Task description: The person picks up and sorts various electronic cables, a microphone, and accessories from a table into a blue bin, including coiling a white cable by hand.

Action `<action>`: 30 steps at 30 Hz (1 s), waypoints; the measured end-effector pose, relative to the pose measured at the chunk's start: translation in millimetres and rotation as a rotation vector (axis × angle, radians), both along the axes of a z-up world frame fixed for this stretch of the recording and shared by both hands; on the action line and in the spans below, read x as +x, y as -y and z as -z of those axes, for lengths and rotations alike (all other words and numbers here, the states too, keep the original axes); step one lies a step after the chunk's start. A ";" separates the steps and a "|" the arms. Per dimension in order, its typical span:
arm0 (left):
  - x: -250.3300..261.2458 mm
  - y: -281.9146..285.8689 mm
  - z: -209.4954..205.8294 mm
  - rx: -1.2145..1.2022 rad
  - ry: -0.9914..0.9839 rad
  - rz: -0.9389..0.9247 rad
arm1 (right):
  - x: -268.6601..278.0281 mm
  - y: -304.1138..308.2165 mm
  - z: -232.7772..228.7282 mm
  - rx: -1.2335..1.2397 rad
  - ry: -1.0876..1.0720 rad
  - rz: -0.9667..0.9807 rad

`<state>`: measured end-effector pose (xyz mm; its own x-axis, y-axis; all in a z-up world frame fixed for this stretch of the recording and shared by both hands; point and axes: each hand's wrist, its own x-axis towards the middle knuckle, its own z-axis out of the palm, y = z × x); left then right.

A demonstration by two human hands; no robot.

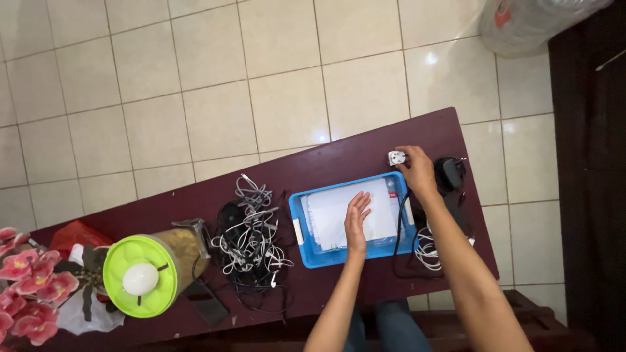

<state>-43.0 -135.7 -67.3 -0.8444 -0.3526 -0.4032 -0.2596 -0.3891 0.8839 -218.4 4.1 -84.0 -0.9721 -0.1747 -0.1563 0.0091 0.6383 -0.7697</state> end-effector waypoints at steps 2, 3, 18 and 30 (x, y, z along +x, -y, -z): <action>2.3 2.9 -0.9 0.015 -0.009 -0.014 | -0.5 -0.8 2.7 -0.010 -0.011 -0.013; 4.0 3.9 -1.4 0.022 -0.014 -0.020 | 0.1 -2.2 3.6 -0.015 -0.016 -0.019; 53.4 74.0 18.0 -0.099 0.021 -0.218 | 80.8 34.5 -76.9 -0.323 -0.153 0.198; 90.9 95.6 95.3 -0.388 0.430 -0.038 | 220.3 48.7 65.1 -0.651 0.483 0.639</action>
